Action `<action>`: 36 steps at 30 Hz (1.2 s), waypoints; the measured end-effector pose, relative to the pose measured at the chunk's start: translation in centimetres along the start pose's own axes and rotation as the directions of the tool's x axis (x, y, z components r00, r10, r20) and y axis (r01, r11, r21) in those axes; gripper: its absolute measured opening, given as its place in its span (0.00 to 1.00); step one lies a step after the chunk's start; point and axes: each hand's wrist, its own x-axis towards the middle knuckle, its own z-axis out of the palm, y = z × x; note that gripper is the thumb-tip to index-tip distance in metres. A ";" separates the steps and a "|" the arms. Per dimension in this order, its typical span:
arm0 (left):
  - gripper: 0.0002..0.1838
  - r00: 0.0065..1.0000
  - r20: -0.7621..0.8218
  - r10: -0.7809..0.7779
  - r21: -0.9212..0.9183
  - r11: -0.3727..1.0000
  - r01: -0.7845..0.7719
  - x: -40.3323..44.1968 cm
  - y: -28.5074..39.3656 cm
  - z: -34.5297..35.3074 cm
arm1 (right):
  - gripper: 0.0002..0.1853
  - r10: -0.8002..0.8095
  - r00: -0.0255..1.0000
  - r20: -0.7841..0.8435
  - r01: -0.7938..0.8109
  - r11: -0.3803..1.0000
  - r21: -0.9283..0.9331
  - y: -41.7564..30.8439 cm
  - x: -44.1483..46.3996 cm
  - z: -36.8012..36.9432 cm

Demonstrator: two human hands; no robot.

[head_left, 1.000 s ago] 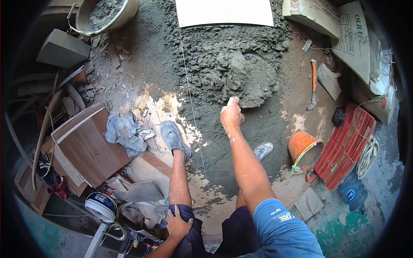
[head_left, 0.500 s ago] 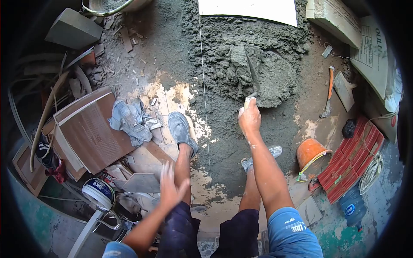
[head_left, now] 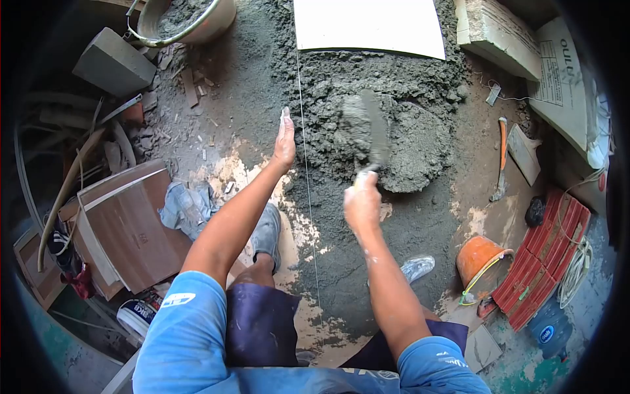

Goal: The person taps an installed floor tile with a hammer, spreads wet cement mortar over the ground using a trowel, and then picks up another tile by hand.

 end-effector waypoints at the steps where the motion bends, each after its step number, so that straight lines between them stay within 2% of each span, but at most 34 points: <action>1: 0.37 1.000 -0.003 0.030 -0.007 1.000 -0.030 0.7 -0.5 0.5 | 0.18 0.072 0.994 0.085 -0.070 0.997 -0.026 -0.3 0.3 0.5; 2: 0.37 0.998 -0.005 0.064 -0.009 0.998 -0.064 1.1 -1.2 1.1 | 0.18 -0.081 0.992 0.093 0.088 0.994 -0.071 1.5 0.9 2.2; 5: 0.37 0.991 -0.003 0.133 -0.016 0.991 -0.133 1.7 -2.7 1.9 | 0.17 -0.134 0.984 0.118 0.141 0.989 -0.051 2.0 0.1 0.2; 6: 0.37 0.989 0.000 0.149 -0.014 0.989 -0.149 1.7 -3.0 1.9 | 0.18 -0.058 0.995 0.082 0.065 0.994 -0.085 1.4 -0.8 -0.9; 7: 0.37 0.987 0.000 0.160 -0.015 0.987 -0.160 1.6 -3.2 1.9 | 0.17 -0.041 0.999 0.012 0.041 0.999 -0.009 0.4 -1.7 -2.2; 9: 0.38 0.984 0.011 0.180 -0.021 0.984 -0.179 1.4 -3.4 1.9 | 0.17 -0.079 0.994 -0.080 0.085 0.994 0.071 -0.8 -1.8 -2.6; 11: 0.38 0.979 0.019 0.203 -0.028 0.979 -0.202 1.3 -3.7 2.2 | 0.17 0.002 0.992 0.130 0.005 0.999 -0.047 -1.7 -0.2 0.5; 12: 0.38 0.976 0.019 0.216 -0.030 0.976 -0.215 1.4 -4.1 2.4 | 0.18 -0.029 0.987 0.156 0.048 0.991 -0.122 -0.2 0.9 3.8; 13: 0.38 0.973 0.017 0.229 -0.029 0.973 -0.229 1.4 -4.6 2.6 | 0.20 -0.063 0.985 0.161 0.079 0.993 -0.092 0.1 1.1 4.5; 15: 0.38 0.966 0.010 0.259 -0.030 0.966 -0.259 1.9 -5.7 3.1 | 0.21 -0.057 0.989 0.140 0.075 0.989 -0.126 -1.6 0.1 3.0; 16: 0.38 0.964 0.017 0.265 -0.037 0.964 -0.264 1.8 -5.9 3.1 | 0.22 0.001 0.998 0.067 0.005 0.996 -0.084 -2.8 -0.8 1.4; 17: 0.39 0.964 0.018 0.266 -0.042 0.963 -0.265 1.7 -6.0 3.2 | 0.21 -0.027 0.997 -0.078 0.021 0.997 -0.073 -3.2 -1.4 0.3; 19: 0.38 0.957 0.026 0.288 -0.127 0.951 -0.283 1.0 -5.3 3.1 | 0.16 -0.144 0.929 -0.340 0.131 0.989 -0.060 -2.0 -0.3 0.3; 20: 0.38 0.950 0.027 0.311 -0.136 0.943 -0.304 1.0 -5.2 3.1 | 0.14 0.013 0.965 -0.262 -0.020 1.000 -0.022 -2.4 0.6 1.3; 23: 0.38 0.964 0.014 0.264 -0.172 0.951 -0.258 1.1 -4.4 3.3 | 0.14 -0.036 0.985 -0.167 0.010 0.988 -0.153 -0.9 0.6 8.6; 27: 0.38 0.961 0.016 0.277 -0.118 0.955 -0.273 1.0 -4.3 3.2 | 0.18 0.019 0.999 -0.048 -0.025 0.991 -0.132 -2.1 -2.1 4.5; 28: 0.38 0.959 0.011 0.284 -0.121 0.952 -0.281 1.0 -4.4 3.3 | 0.19 0.054 0.994 -0.098 -0.059 0.997 -0.047 -3.4 -2.9 3.1; 29: 0.38 0.963 0.008 0.270 -0.141 0.953 -0.267 0.9 -4.5 3.4 | 0.18 -0.076 0.967 -0.242 0.069 0.997 -0.038 -3.0 -3.0 3.5; 31: 0.39 0.963 0.013 0.271 -0.092 0.959 -0.268 0.8 -4.2 3.2 | 0.17 0.023 0.999 -0.040 -0.025 0.998 -0.055 -4.0 -1.9 5.2; 32: 0.38 0.967 0.017 0.253 -0.105 0.963 -0.250 0.5 -3.6 3.2 | 0.16 -0.019 1.000 0.021 0.022 0.992 -0.122 -3.4 -1.3 8.0; 33: 0.38 0.961 0.011 0.276 -0.113 0.955 -0.273 1.1 -4.6 3.4 | 0.16 -0.155 0.988 -0.022 0.153 0.984 -0.089 -3.4 -1.7 8.0; 35: 0.37 0.942 -0.002 0.335 -0.097 0.938 -0.334 1.6 -7.1 3.9 | 0.18 -0.073 0.996 0.043 0.078 0.991 -0.108 -3.8 -2.2 5.8; 36: 0.37 0.961 0.030 0.275 -0.149 0.952 -0.268 0.8 -4.9 3.2 | 0.19 -0.084 0.996 -0.044 0.081 0.995 -0.061 -4.0 -2.5 5.0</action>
